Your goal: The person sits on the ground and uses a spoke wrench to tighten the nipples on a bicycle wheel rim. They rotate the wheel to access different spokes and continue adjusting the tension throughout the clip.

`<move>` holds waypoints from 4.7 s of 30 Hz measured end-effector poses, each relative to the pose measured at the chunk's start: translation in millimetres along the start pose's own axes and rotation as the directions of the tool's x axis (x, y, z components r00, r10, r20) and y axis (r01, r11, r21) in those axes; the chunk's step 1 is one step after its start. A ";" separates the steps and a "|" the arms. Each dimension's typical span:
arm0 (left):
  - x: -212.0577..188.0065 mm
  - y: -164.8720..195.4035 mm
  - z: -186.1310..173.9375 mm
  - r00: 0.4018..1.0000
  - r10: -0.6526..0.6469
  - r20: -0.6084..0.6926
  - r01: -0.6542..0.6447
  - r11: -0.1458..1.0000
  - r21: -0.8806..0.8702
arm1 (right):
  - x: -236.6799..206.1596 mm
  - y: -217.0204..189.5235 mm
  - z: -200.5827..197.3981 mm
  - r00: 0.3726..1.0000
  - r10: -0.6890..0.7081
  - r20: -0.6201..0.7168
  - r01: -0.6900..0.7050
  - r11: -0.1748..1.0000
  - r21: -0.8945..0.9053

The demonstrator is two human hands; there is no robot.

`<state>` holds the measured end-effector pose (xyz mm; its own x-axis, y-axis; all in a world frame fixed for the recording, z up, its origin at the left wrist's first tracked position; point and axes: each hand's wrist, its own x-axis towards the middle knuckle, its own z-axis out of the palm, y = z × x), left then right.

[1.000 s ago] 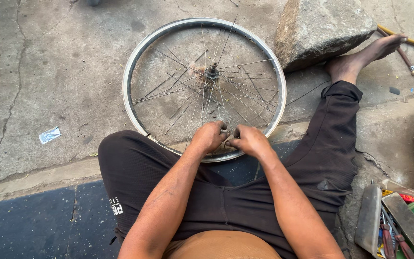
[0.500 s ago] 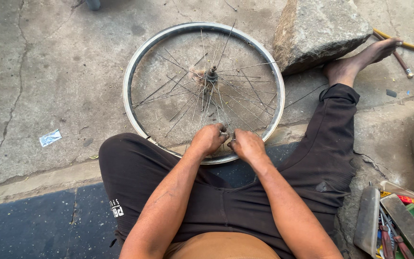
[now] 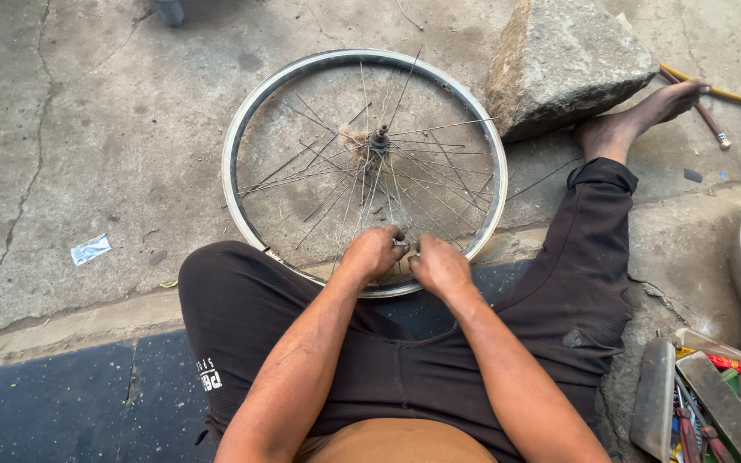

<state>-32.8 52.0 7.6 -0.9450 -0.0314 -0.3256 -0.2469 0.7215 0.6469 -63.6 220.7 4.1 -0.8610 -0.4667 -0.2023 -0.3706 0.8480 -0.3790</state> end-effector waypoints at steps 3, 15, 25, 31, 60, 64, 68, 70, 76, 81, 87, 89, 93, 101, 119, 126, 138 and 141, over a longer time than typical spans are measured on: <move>0.7 -0.8 -0.1 1.000 -0.008 0.003 0.008 1.000 -0.013 | -4.9 -1.1 -11.5 0.996 0.062 0.066 -0.054 0.992 -0.115; 9.0 -7.7 7.5 1.000 0.017 -0.024 -0.017 1.000 -0.017 | -2.0 -14.3 -42.0 0.989 0.086 0.122 -0.096 0.992 0.078; 5.9 -3.2 2.4 1.000 0.010 -0.003 -0.010 1.000 -0.019 | -0.6 9.3 -37.9 0.999 -0.028 0.029 0.021 0.975 0.219; 4.0 -3.3 3.2 1.000 -0.012 -0.013 0.012 1.000 -0.016 | -1.4 6.0 -27.4 0.997 -0.074 -0.001 0.073 0.991 0.116; -1.0 6.2 -5.3 0.997 -0.054 0.046 0.054 0.999 0.002 | -1.6 3.7 -30.4 0.999 -0.038 -0.023 0.044 0.929 0.367; -1.4 5.9 -5.3 0.997 -0.064 0.043 0.064 0.998 -0.001 | 1.2 5.0 -29.0 0.999 -0.032 0.011 0.027 0.939 0.343; -0.4 4.5 -4.4 0.998 -0.053 0.040 0.053 0.999 0.003 | 2.8 3.8 -37.1 0.995 -0.010 0.096 -0.021 0.946 0.323; 0.2 3.5 -3.6 0.999 -0.044 0.032 0.044 0.999 0.002 | 1.4 0.8 -43.8 0.990 0.013 0.143 -0.056 0.951 0.304; 1.7 4.0 -2.2 0.996 -0.074 0.058 0.074 0.997 0.017 | -4.8 -13.6 -52.0 0.973 0.085 0.212 -0.110 0.988 0.110; 0.7 4.8 -3.4 0.997 -0.056 0.049 0.055 0.998 0.020 | -4.5 -8.5 -40.1 0.967 0.095 0.236 -0.111 0.992 0.055; 0.2 6.3 -4.6 0.997 -0.058 0.052 0.056 0.998 0.029 | -0.3 10.5 -30.4 0.996 -0.024 0.088 0.010 0.989 0.150; -0.3 6.6 -4.9 0.996 -0.064 0.054 0.063 0.998 0.029 | -0.1 11.5 -29.4 0.997 -0.040 0.060 0.031 0.991 0.133; -0.5 7.2 -6.0 0.996 -0.070 0.058 0.069 0.997 0.025 | -1.3 9.1 -28.3 0.995 0.027 0.099 -0.046 0.981 0.189; -2.1 7.6 -6.7 0.997 -0.057 0.049 0.055 0.998 0.031 | 6.4 16.6 -26.2 0.988 0.008 0.154 -0.042 0.975 0.217; -0.2 9.8 -6.2 0.995 -0.071 0.066 0.070 0.997 0.024 | 17.1 40.0 4.9 0.970 0.153 0.188 -0.230 0.826 0.515; -1.1 9.1 -7.5 0.997 -0.056 0.057 0.054 0.998 0.026 | 21.1 46.9 14.5 0.965 0.216 0.146 -0.258 0.718 0.646; -2.4 11.6 -8.6 0.993 -0.086 0.076 0.084 0.996 0.024 | 8.8 19.8 -12.6 0.972 0.164 0.166 -0.201 0.950 0.238; -2.6 11.2 -8.5 0.994 -0.081 0.077 0.079 0.997 0.025 | 8.3 17.4 -18.0 0.970 0.144 0.197 -0.180 0.968 0.177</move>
<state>-35.0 54.2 21.6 -0.9026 -0.0362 -0.4290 -0.3153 0.7340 0.6015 -83.5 236.1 12.1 -0.8199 -0.3799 -0.4282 -0.1422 0.8598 -0.4905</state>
